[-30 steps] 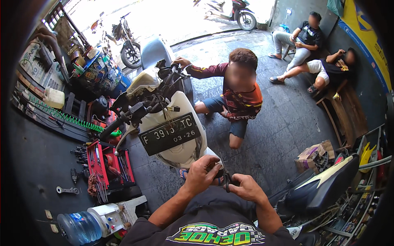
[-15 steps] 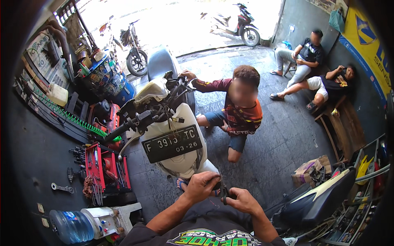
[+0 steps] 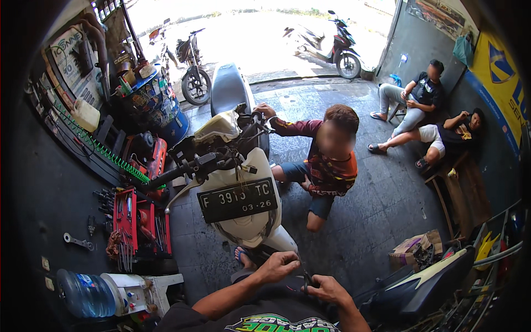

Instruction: The person works on the electrical components at the front of a motorcycle, handling wires and using pliers to work on a connection while another person assists by holding the motorcycle components.

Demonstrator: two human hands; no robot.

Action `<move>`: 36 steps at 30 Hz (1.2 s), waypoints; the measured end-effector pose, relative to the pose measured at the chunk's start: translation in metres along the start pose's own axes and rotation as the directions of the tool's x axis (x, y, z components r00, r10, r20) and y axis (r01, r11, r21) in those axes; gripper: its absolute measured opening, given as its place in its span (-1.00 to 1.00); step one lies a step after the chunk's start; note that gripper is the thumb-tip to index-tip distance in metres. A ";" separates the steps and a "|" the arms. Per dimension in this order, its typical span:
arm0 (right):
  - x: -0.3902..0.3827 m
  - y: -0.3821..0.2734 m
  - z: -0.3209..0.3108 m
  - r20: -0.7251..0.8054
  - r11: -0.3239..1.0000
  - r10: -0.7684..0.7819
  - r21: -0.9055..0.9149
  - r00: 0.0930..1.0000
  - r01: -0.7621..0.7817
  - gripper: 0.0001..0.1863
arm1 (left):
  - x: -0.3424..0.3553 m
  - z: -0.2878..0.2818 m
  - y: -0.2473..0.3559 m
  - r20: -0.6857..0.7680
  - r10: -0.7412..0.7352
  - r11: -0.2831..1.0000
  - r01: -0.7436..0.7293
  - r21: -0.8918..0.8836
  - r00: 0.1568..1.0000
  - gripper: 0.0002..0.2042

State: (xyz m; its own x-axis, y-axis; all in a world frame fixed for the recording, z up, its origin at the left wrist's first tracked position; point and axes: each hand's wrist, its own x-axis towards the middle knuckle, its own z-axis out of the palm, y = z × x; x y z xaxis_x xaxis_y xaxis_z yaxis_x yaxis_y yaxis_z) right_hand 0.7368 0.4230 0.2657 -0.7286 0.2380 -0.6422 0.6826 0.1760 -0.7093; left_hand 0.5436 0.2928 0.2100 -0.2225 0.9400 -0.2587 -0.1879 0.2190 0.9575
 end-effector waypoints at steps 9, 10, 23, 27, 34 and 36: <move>-0.002 0.025 0.010 0.028 0.999 0.003 0.040 1.000 -0.004 -0.50 | 0.011 0.013 -0.020 0.098 -0.016 0.998 0.022 -0.059 0.995 -0.80; -0.005 0.022 0.008 0.024 0.999 0.004 0.035 1.000 -0.005 -0.49 | 0.012 0.014 -0.018 0.119 -0.019 0.999 0.025 -0.048 0.993 -0.80; -0.009 0.032 0.000 0.071 0.991 0.069 0.113 0.995 -0.076 -0.55 | 0.016 0.018 -0.004 0.209 -0.057 0.985 0.089 -0.150 0.976 -0.81; -0.005 0.036 0.002 0.122 0.983 0.124 0.121 0.985 -0.139 -0.47 | 0.017 0.020 -0.021 0.192 -0.072 0.974 0.110 -0.198 0.979 -0.81; -0.009 0.019 -0.009 0.163 0.994 0.112 -0.026 0.980 -0.110 -0.41 | 0.016 0.021 -0.021 0.272 -0.102 0.955 0.170 -0.242 0.957 -0.82; -0.011 0.015 -0.009 0.148 0.993 0.114 0.007 0.982 -0.116 -0.41 | 0.016 0.020 -0.021 0.278 -0.105 0.951 0.178 -0.251 0.955 -0.82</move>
State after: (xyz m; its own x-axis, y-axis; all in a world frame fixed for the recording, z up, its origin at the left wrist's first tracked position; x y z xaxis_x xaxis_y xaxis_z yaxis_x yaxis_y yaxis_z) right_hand 0.7557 0.4313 0.2646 -0.6466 0.1126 -0.7545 0.7620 0.1410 -0.6320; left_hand 0.5633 0.3082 0.1884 0.0735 0.9472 -0.3121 -0.4586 0.3100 0.8328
